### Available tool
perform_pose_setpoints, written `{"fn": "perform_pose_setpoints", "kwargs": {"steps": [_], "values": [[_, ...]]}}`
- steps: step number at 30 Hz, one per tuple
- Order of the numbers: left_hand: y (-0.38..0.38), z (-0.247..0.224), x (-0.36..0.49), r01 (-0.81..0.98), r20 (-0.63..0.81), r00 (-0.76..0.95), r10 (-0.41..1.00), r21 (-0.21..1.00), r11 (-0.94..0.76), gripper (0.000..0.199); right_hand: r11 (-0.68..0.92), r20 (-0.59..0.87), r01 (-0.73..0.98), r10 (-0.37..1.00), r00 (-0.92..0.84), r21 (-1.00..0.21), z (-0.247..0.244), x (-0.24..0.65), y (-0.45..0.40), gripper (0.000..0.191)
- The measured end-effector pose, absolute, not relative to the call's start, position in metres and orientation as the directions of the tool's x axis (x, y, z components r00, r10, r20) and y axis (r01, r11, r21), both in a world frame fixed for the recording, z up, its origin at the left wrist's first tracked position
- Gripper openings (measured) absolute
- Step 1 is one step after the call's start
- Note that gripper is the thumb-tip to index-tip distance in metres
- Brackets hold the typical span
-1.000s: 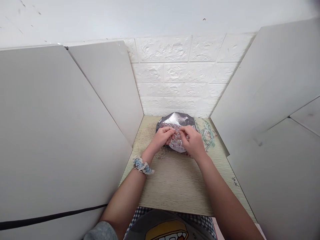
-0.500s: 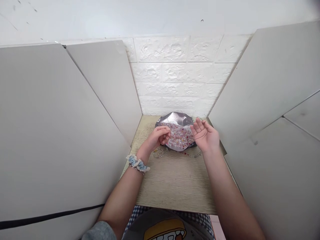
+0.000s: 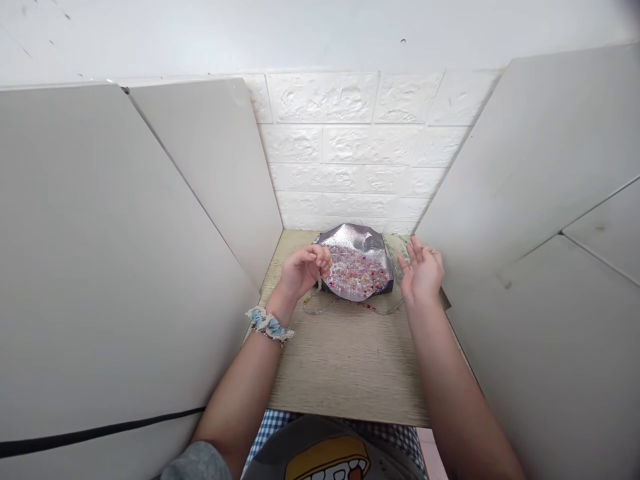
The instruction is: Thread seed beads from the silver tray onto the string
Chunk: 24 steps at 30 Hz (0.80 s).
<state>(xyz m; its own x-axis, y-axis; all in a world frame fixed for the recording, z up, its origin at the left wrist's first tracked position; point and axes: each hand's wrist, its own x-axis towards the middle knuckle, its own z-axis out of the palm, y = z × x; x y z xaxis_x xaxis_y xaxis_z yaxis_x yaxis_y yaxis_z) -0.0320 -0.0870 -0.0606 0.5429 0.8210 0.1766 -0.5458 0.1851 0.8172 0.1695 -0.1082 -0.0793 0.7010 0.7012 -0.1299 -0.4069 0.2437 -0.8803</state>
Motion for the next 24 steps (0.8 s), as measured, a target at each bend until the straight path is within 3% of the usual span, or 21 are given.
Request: {"fn": "perform_pose_setpoints", "kwargs": {"steps": [16, 20, 24], "values": [[-0.081, -0.067, -0.032, -0.464, 0.259, 0.523, 0.812, 0.885, 0.017, 0.013, 0.259, 0.0, -0.346, 0.801, 0.599, -0.902, -0.079, 0.156, -0.107, 0.011], [-0.08, -0.066, -0.032, -0.167, 0.274, 0.395, 0.877, 0.96, -0.225, 0.032, 0.284, 0.152, -0.22, 0.867, 0.475, -0.933, -0.078, 0.146, -0.11, 0.012], [-0.081, -0.066, -0.033, 0.348, 0.308, 0.218, 0.926, 0.862, -0.369, 0.039, 0.286, 0.33, 0.171, 0.869, 0.369, -0.943, -0.081, 0.135, -0.116, 0.013]]}}
